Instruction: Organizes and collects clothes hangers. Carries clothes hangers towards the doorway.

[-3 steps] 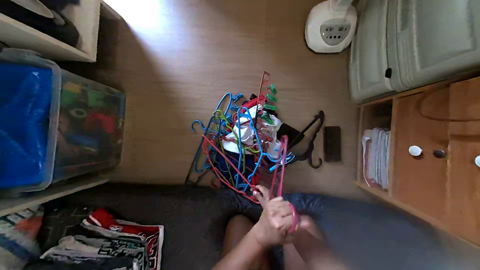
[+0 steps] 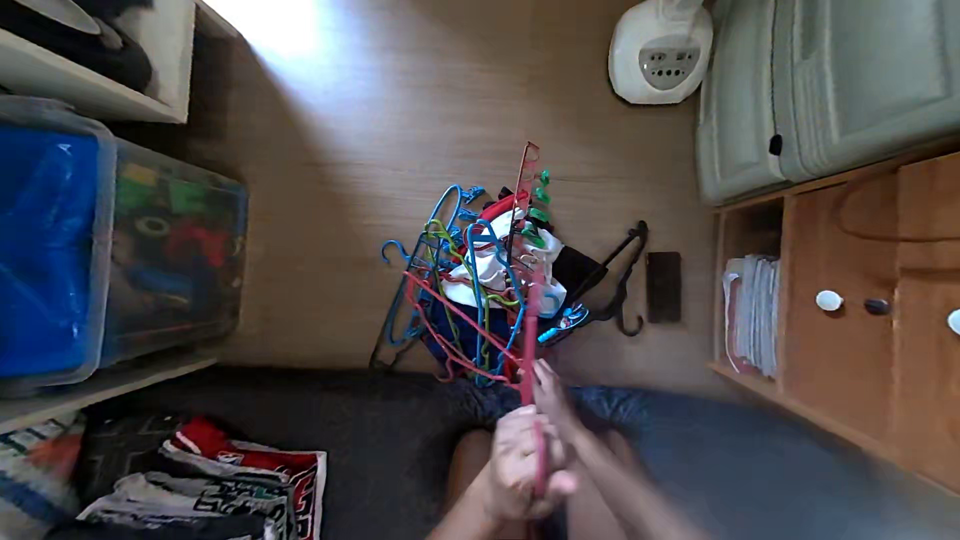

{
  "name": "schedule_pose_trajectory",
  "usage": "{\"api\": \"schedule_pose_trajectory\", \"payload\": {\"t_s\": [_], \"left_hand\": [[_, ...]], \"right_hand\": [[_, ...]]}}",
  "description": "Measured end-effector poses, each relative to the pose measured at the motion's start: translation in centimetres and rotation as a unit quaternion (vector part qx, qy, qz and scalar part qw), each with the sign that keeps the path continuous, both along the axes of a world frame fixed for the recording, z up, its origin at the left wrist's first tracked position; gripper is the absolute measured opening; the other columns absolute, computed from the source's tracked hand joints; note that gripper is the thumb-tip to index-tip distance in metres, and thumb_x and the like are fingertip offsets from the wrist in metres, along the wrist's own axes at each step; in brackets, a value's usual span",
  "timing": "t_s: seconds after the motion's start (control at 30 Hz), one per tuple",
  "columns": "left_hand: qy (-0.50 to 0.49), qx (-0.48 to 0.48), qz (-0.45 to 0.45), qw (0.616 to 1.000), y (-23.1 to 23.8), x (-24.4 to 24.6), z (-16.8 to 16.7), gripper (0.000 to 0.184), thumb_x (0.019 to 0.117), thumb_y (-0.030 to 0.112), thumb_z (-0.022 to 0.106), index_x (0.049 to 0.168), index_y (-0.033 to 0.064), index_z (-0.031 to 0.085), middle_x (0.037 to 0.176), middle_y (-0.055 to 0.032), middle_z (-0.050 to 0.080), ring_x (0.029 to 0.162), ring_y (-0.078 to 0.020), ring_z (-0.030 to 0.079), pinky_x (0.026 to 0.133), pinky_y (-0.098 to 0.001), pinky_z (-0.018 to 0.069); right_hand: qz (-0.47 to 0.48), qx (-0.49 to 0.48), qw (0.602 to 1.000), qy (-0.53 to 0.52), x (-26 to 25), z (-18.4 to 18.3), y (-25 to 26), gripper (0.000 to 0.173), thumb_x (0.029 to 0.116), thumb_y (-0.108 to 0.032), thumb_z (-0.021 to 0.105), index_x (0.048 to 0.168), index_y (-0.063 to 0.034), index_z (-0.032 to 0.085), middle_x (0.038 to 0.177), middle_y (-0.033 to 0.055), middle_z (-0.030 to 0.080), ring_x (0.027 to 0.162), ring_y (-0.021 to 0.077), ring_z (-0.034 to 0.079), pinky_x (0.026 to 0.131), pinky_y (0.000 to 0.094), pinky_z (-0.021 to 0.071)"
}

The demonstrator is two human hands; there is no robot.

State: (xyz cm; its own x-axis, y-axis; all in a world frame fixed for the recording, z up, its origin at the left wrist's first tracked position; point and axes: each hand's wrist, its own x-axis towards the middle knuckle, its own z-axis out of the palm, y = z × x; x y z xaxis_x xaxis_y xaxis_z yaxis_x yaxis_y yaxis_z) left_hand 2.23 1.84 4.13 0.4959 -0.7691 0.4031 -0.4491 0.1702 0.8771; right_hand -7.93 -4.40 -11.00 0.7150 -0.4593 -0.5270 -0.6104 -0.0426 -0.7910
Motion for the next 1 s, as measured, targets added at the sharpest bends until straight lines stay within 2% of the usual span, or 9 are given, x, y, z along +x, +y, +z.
{"api": "schedule_pose_trajectory", "payload": {"t_s": [0.1,0.3,0.4,0.57,0.63,0.7,0.77,0.87,1.0], "left_hand": [[0.139,0.013,0.115,0.983,3.8,4.3,3.1,0.046,0.1038,0.059,0.039,0.088,0.0256,0.066,0.075,0.0154,0.064,0.074,0.0061,0.062,0.075,-0.0131,0.0495],[0.077,0.039,0.257,0.963,8.5,10.2,3.1,0.043,0.1046,0.058,0.036,0.108,0.0334,0.071,0.087,0.0224,0.067,0.07,0.0087,0.059,0.064,-0.0092,0.0476],[0.079,0.086,0.191,0.975,7.9,8.9,1.9,0.05,0.1052,0.06,0.031,0.12,0.0314,0.07,0.115,0.0159,0.07,0.108,-0.0031,0.066,0.094,-0.0224,0.0544],[0.167,0.047,0.135,0.975,5.7,6.0,1.5,0.062,0.0992,0.071,0.026,0.129,0.0347,0.067,0.13,0.0117,0.069,0.138,-0.0141,0.051,0.123,-0.0357,0.032],[0.174,0.043,0.151,0.972,5.8,5.9,2.0,0.052,0.1,0.067,0.038,0.137,0.0387,0.06,0.12,0.0144,0.072,0.125,-0.0086,0.061,0.117,-0.0322,0.0389],[0.161,0.04,0.185,0.969,6.1,6.0,2.5,0.052,0.1012,0.052,0.054,0.15,0.0358,0.046,0.102,0.018,0.072,0.088,0.0028,0.067,0.085,-0.0168,0.0553],[0.146,0.049,0.198,0.968,6.5,6.5,3.1,0.059,0.1023,0.042,0.058,0.157,0.0347,0.035,0.095,0.0208,0.068,0.072,0.0081,0.061,0.067,-0.01,0.0516],[0.121,0.065,0.206,0.969,7.1,7.4,3.0,0.061,0.1042,0.041,0.054,0.159,0.034,0.029,0.095,0.0204,0.068,0.073,0.0073,0.062,0.067,-0.0109,0.053],[0.1,0.131,0.216,0.962,7.8,7.4,1.5,0.062,0.1046,0.037,0.055,0.16,0.032,0.027,0.109,0.016,0.07,0.086,0.0051,0.065,0.078,-0.0118,0.0528]], "right_hand": [[-0.069,-0.03,0.997,0.007,-1.6,2.6,-2.6,0.035,0.1078,-0.02,0.045,0.12,0.0054,0.067,0.108,0.0172,0.073,0.102,0.0256,0.071,0.095,0.0463,0.0561],[-0.28,0.134,0.949,-0.043,-5.2,9.0,-6.6,0.034,0.111,-0.02,0.034,0.116,-0.0005,0.061,0.086,-0.0003,0.072,0.076,0.0073,0.07,0.067,0.0256,0.0603],[-0.292,0.32,0.901,-0.036,-4.6,12.8,-5.2,0.032,0.1111,-0.021,0.032,0.112,-0.0083,0.061,0.081,-0.0051,0.07,0.07,0.0045,0.067,0.063,0.0226,0.0583],[-0.261,0.502,0.823,0.042,-1.4,14.0,-1.0,0.03,0.1118,-0.024,0.037,0.111,-0.0077,0.062,0.083,-0.0024,0.068,0.076,0.0072,0.066,0.073,0.0253,0.0569],[-0.17,0.471,0.864,0.047,-0.1,12.0,-1.1,0.036,0.1121,-0.025,0.036,0.117,-0.0019,0.063,0.093,0.0042,0.072,0.084,0.013,0.07,0.079,0.0315,0.0596],[-0.081,0.29,0.953,0.038,1.9,9.8,-2.6,0.037,0.1111,-0.022,0.037,0.122,0.0024,0.064,0.106,0.0097,0.072,0.091,0.0149,0.069,0.081,0.0331,0.0571],[-0.091,0.074,0.992,0.04,4.5,7.7,-5.2,0.037,0.1074,-0.023,0.048,0.129,0.0031,0.061,0.118,0.0188,0.068,0.101,0.0251,0.068,0.089,0.0419,0.0565],[-0.11,-0.081,0.984,0.117,7.9,4.0,-9.4,0.05,0.1025,-0.027,0.06,0.144,-0.0004,0.053,0.135,0.0245,0.06,0.114,0.0345,0.064,0.098,0.047,0.0525],[-0.006,-0.034,0.972,0.231,10.5,3.1,-11.2,0.043,0.1064,-0.033,0.053,0.138,-0.0034,0.06,0.135,0.0211,0.063,0.127,0.0359,0.06,0.107,0.0539,0.0449]]}}
